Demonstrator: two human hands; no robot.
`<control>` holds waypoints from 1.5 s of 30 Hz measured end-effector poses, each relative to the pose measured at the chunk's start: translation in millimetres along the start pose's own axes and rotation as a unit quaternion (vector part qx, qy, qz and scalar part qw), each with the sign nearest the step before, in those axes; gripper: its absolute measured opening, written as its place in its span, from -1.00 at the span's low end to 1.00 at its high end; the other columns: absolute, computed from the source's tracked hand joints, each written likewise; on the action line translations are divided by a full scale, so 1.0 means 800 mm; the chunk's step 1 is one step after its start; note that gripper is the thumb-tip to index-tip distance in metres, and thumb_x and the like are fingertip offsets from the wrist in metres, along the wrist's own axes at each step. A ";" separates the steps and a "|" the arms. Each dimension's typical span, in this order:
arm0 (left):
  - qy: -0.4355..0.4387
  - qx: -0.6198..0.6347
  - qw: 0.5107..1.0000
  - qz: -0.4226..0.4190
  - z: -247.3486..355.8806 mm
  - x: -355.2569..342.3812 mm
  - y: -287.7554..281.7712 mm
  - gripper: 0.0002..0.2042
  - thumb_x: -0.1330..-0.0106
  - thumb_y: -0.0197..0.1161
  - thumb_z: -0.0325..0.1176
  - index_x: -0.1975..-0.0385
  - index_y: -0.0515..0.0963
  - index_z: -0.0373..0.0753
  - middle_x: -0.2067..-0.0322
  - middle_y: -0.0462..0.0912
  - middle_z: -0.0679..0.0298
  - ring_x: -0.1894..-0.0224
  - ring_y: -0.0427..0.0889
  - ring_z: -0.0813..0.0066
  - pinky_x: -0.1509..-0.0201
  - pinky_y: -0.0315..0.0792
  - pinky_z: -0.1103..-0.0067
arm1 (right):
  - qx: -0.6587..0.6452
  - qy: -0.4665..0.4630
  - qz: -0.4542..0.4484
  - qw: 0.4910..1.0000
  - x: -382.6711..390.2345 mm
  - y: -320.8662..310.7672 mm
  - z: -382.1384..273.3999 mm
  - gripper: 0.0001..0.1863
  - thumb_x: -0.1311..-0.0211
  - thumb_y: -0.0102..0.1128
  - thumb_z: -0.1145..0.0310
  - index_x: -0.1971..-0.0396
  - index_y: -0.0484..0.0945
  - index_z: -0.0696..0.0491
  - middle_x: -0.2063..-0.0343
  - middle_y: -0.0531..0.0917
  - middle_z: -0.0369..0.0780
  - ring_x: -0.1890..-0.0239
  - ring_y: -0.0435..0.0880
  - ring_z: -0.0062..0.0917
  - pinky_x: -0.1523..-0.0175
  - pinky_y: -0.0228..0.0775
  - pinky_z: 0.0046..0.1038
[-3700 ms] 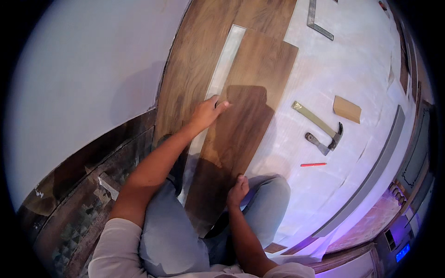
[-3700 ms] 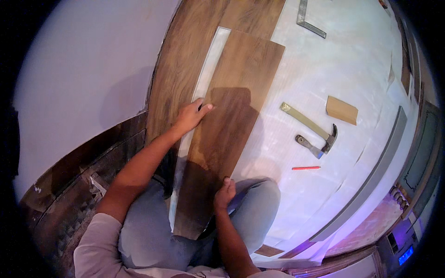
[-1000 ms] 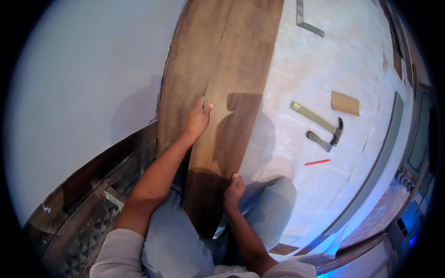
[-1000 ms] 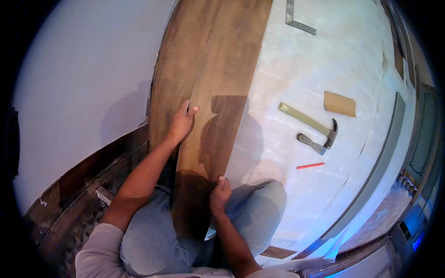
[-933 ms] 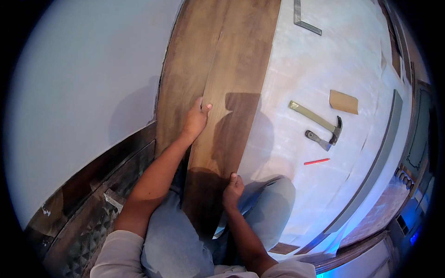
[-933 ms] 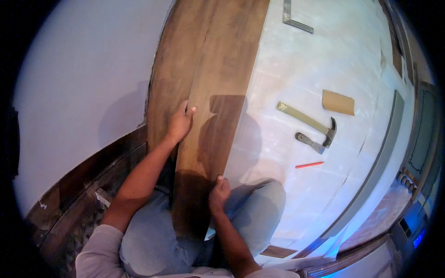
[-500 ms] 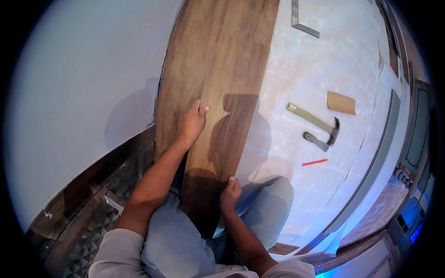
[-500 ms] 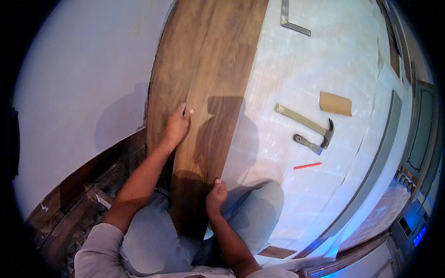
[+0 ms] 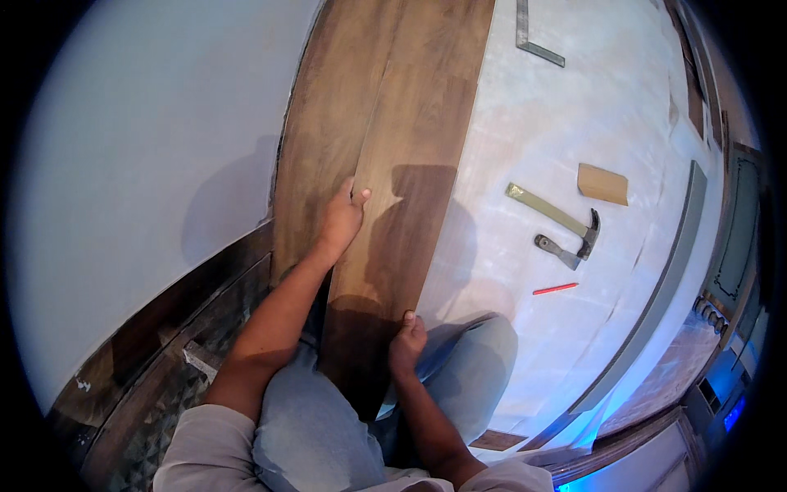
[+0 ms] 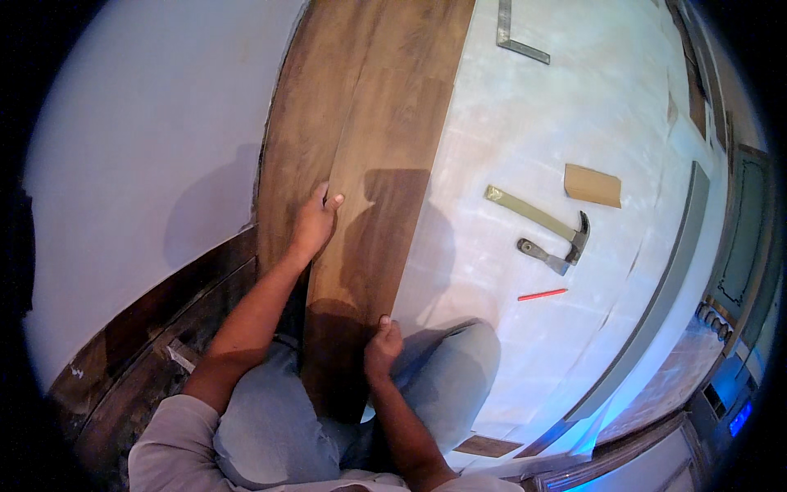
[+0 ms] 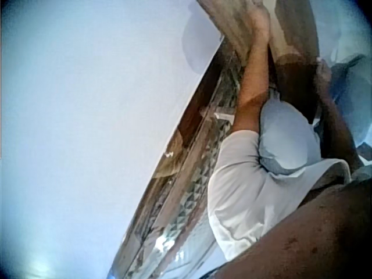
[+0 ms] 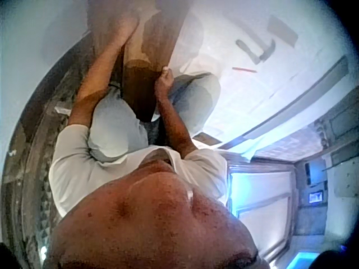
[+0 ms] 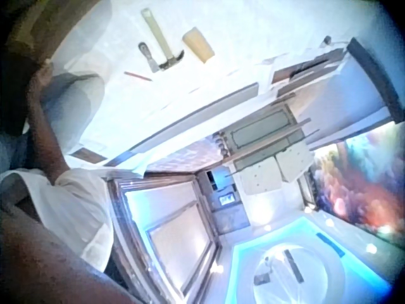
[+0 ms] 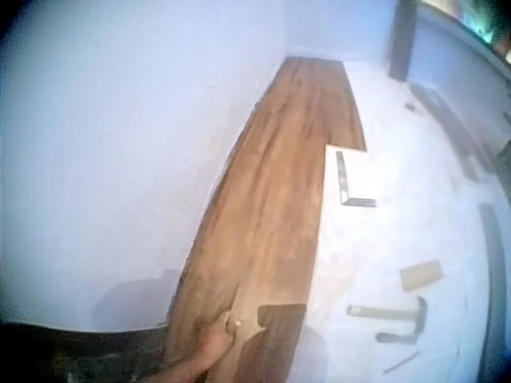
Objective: The person positions and aligns laminate flooring planks on the floor, pressing them together by hand and using a hammer with a tapping block to secure them into place.
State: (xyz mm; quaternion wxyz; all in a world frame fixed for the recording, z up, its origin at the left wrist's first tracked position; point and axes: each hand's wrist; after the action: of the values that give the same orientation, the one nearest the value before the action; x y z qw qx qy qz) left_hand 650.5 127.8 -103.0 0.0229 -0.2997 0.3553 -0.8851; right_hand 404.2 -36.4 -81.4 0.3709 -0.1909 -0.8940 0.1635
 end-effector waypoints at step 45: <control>0.153 -0.330 0.931 -0.010 -0.014 -0.042 -0.016 -0.49 -0.39 0.15 0.20 0.33 0.66 -0.21 0.40 0.75 0.01 0.25 0.77 0.02 0.18 0.58 0.21 | 0.080 0.045 0.017 0.996 -0.042 0.029 0.051 -0.58 -0.54 0.07 0.16 0.26 0.64 0.28 0.37 0.67 0.14 0.31 0.59 0.05 0.10 0.42 -0.08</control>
State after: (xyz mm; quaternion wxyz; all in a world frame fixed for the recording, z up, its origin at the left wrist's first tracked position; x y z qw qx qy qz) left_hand 673.8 152.7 -118.7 -0.1406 -0.1546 0.6235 -0.7534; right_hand 401.9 -37.7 -139.3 0.4217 -0.1833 -0.8573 0.2317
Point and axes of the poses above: each hand's wrist, its own x-axis away from the middle knuckle, its own y-axis out of the palm, z = x × y
